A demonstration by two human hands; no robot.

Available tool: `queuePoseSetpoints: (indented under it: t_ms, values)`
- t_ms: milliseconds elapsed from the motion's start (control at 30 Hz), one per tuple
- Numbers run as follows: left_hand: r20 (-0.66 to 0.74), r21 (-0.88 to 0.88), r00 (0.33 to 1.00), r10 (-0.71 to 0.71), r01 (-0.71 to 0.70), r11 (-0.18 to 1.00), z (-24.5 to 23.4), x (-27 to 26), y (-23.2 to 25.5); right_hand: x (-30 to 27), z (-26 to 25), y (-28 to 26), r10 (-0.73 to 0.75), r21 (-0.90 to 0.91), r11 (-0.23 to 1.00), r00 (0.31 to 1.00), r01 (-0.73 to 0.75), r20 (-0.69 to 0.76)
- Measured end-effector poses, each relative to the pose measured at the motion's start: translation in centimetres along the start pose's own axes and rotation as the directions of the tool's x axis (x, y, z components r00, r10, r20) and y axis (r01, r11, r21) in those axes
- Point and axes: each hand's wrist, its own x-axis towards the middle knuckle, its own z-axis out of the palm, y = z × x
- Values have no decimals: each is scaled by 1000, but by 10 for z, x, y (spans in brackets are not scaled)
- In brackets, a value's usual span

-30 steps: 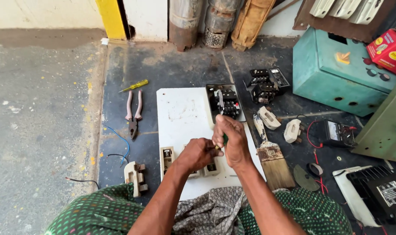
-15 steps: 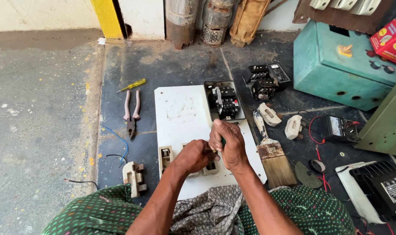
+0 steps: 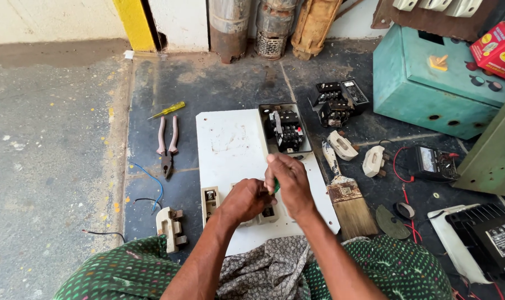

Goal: The person uses a screwdriver to remove screws from a white board and a black electrical component, then detaches the component to inspect it. They then pick up a different black unit and use the screwdriver to secure it onto the board.

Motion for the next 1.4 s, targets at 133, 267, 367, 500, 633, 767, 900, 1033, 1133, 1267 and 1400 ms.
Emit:
queuePoseSetpoints:
  t_ms: [133,267,367,500,633,767,900,1033,1133,1267,1400]
  values:
    - [1,97,1000,-16,16,995,2,0,-4,-14,11,-13,-144,-168,978,982,123,-122]
    - [29,-2,997,-73,73,997,5,-5,-1,-19,-10,-26,-165,-44,983,960,179,226]
    - [31,-5,997,-76,76,997,5,-6,-3,-8,-24,-13,-122,65,992,919,105,374]
    - [-28,99,996,88,-85,991,12,1,-13,-13,15,18,-80,-53,996,967,69,-240]
    - [1,22,1000,6,-6,1000,12,-8,-15,-32,55,4,-37,-194,979,871,-68,-490]
    - [-118,-18,991,61,-63,998,8,-12,4,-22,25,-23,-54,-386,921,963,-54,-263]
    - [-192,-337,981,-28,-39,941,14,-22,32,-16,-14,-53,-15,-689,719,993,91,115]
    - [-113,-456,989,-99,37,889,9,-23,30,-19,-18,-73,248,-730,683,948,-26,198]
    - [-82,-408,994,-73,34,912,12,-11,16,-23,1,-63,195,-760,635,981,-139,-17]
    - [-81,-212,994,-75,56,976,14,-6,13,-32,17,-50,-84,-824,564,989,-51,-119]
    - [-82,-273,991,-106,79,959,12,-8,12,-22,-2,-65,32,-715,696,991,70,128]
